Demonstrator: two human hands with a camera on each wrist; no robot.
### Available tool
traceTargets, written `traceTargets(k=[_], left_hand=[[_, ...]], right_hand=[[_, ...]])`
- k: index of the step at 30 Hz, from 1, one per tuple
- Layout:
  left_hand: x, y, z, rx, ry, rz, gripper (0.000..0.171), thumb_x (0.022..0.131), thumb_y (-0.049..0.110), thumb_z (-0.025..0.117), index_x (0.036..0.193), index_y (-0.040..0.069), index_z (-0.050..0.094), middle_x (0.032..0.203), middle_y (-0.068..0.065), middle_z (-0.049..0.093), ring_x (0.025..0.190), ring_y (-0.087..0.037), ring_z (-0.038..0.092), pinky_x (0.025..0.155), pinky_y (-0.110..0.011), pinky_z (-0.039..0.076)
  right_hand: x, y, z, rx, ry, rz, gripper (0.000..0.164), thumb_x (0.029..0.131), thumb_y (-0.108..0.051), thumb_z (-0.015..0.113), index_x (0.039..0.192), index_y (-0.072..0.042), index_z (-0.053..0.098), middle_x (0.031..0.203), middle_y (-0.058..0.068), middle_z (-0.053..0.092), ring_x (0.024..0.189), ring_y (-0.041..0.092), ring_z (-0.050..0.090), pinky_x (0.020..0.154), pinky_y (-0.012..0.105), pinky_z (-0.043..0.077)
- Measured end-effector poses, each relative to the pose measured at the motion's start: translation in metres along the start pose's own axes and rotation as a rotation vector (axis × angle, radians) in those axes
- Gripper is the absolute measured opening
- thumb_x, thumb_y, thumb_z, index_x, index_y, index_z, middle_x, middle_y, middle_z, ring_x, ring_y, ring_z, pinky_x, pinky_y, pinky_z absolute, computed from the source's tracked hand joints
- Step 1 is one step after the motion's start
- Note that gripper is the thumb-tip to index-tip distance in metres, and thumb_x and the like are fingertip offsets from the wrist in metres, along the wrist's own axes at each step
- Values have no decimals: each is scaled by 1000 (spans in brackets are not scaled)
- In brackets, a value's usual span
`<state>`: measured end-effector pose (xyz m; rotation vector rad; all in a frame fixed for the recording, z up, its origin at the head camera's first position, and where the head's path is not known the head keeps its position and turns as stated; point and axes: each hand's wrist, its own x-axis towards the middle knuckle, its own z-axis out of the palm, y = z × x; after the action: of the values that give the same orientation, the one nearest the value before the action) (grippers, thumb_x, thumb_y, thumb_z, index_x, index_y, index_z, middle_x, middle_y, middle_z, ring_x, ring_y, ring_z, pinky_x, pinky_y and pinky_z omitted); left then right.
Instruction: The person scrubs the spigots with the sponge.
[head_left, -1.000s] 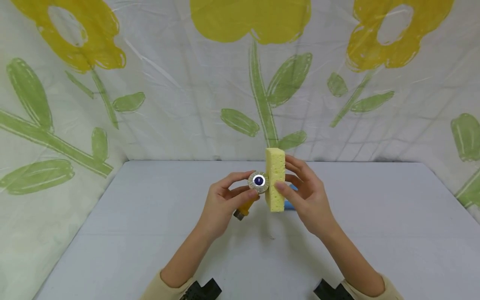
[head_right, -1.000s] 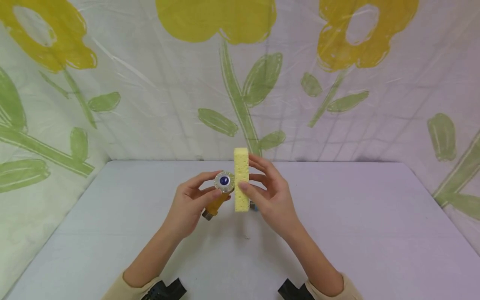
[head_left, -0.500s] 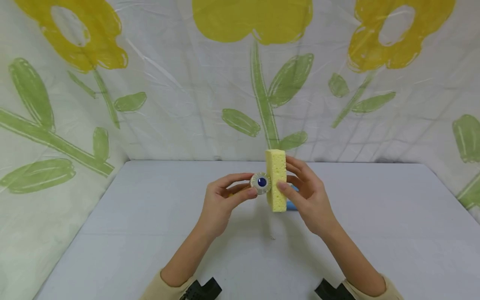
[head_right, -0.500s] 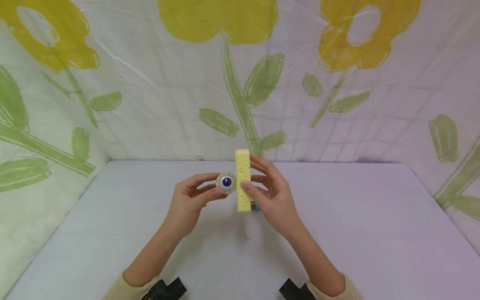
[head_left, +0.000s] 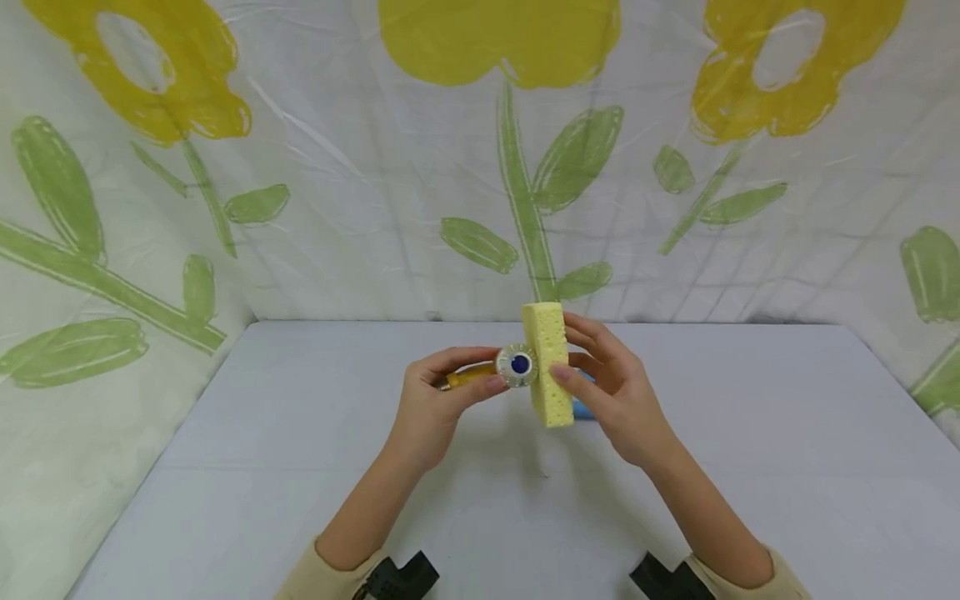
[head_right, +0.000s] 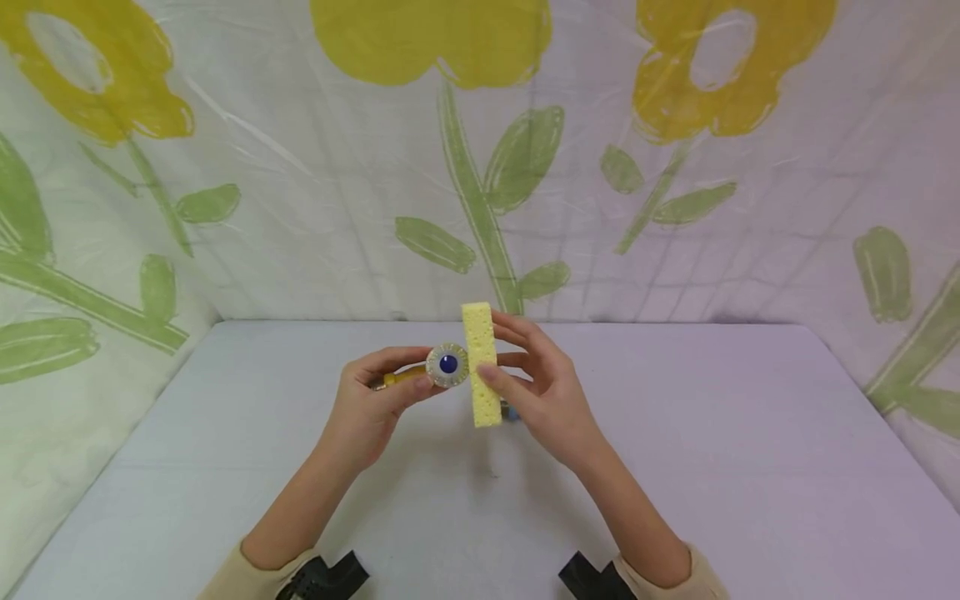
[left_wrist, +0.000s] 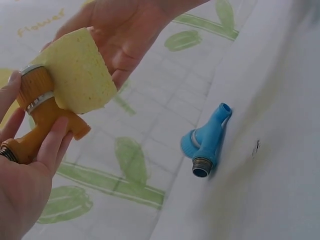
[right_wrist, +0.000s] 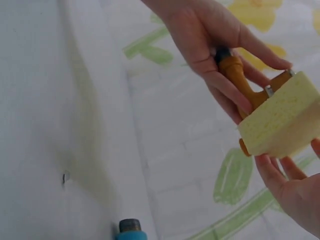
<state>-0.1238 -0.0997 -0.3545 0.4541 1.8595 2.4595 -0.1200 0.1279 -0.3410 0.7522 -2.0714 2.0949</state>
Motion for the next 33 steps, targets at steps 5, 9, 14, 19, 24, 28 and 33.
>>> traceTargets(k=[5, 9, 14, 19, 24, 28, 33], left_hand=[[0, 2, -2, -35, -51, -21, 41, 90, -11, 76, 109, 24, 82, 120, 3, 76, 107, -17, 74, 94, -33, 63], [1, 2, -4, -72, -77, -27, 50, 91, -16, 70, 127, 18, 75, 126, 0, 74, 110, -19, 73, 94, -33, 63], [2, 2, -5, -75, -81, -32, 53, 94, -20, 61, 142, 2, 56, 131, -8, 68, 113, -20, 72, 98, -37, 62], [1, 2, -6, -79, -63, -38, 38, 99, -19, 56, 127, 6, 50, 123, -5, 70, 110, -21, 74, 98, -39, 62], [3, 0, -7, -79, -3, 11, 38, 100, -18, 55, 124, 10, 48, 116, -1, 76, 105, -21, 76, 94, -40, 64], [4, -1, -5, -74, 51, 19, 35, 99, -18, 56, 124, 5, 48, 117, -5, 76, 105, -19, 75, 93, -37, 64], [5, -3, -7, -29, 15, 22, 29, 101, -15, 55, 123, 2, 48, 118, -6, 73, 106, -17, 75, 95, -37, 63]], right_hand=[[0, -1, 0, -4, 11, 17, 52, 102, 6, 59, 153, 0, 49, 140, 10, 59, 111, 26, 67, 81, 28, 64], [1, -1, 0, 0, 27, 46, 52, 102, 5, 58, 154, 3, 47, 140, 11, 59, 111, 25, 68, 81, 28, 64], [1, 1, 0, 4, 39, 67, 52, 103, 4, 58, 153, -1, 49, 141, 13, 58, 110, 25, 68, 79, 28, 64], [0, 2, 0, 2, 22, 78, 49, 103, 2, 58, 151, -5, 53, 140, 17, 58, 109, 22, 69, 77, 29, 64], [0, 1, 2, 38, -11, 90, 45, 104, 0, 55, 148, 5, 49, 132, 9, 64, 107, 19, 69, 80, 28, 63], [0, 1, 2, 77, -46, 119, 41, 105, -4, 53, 146, 0, 53, 126, 5, 66, 98, 18, 71, 76, 30, 64], [-2, -2, -1, 115, -54, 139, 38, 108, -9, 50, 145, -2, 56, 116, 4, 69, 84, 18, 71, 68, 30, 63]])
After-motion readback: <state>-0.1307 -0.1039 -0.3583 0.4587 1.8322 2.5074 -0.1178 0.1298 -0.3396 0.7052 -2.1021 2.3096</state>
